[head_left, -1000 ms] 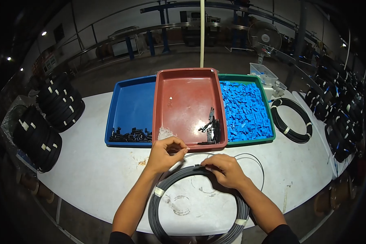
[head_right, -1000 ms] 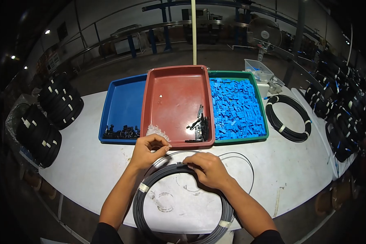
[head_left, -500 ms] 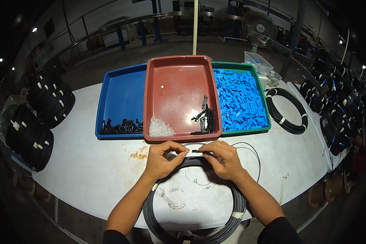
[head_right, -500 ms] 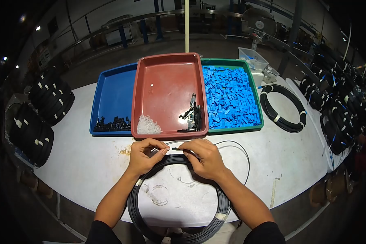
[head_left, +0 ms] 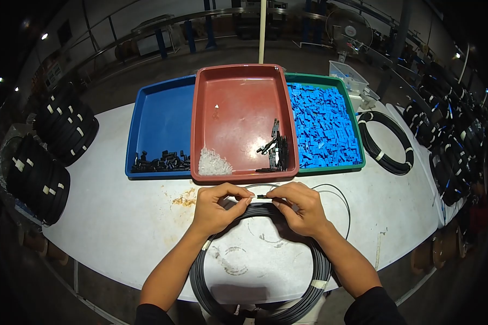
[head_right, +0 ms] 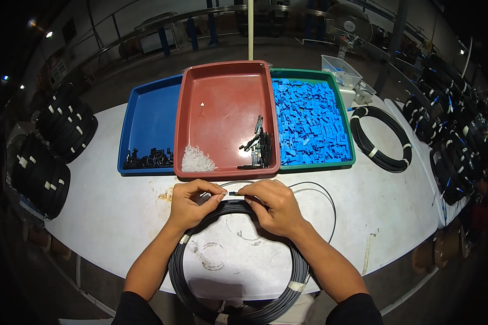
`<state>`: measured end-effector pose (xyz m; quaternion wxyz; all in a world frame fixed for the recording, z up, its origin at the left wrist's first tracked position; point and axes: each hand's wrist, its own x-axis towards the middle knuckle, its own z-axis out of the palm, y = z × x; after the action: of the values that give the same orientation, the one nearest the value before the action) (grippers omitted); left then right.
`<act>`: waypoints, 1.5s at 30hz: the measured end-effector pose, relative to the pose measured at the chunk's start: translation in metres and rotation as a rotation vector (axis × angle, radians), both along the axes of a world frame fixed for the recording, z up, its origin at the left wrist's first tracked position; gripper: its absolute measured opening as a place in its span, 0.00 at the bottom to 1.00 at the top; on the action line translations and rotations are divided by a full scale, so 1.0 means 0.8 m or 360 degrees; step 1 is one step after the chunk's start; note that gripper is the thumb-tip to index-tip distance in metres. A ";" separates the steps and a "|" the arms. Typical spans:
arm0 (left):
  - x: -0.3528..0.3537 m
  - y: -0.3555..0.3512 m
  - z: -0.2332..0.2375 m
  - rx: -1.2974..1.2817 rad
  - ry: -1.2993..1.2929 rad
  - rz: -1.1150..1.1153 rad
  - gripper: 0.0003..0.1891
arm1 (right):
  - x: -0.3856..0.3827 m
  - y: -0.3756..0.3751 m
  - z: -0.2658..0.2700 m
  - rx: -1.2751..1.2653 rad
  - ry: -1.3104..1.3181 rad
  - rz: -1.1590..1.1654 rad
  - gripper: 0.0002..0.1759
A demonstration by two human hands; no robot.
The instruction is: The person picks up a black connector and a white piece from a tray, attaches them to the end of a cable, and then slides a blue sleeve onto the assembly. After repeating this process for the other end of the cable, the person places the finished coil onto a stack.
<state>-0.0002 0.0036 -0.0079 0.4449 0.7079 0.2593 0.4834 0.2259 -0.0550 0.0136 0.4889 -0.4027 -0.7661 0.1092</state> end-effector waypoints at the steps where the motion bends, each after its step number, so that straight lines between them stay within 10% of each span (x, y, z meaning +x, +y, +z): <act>1: 0.000 0.001 -0.001 -0.0002 0.0001 -0.0003 0.06 | -0.001 -0.001 0.001 -0.0020 0.0011 0.0002 0.11; 45: -0.005 -0.002 0.004 0.0084 0.0014 -0.0210 0.09 | 0.001 -0.001 -0.007 -0.0004 -0.0126 0.0130 0.10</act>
<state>-0.0042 0.0023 -0.0045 0.4559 0.7371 0.2012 0.4565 0.2264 -0.0556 0.0077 0.4528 -0.3757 -0.8005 0.1141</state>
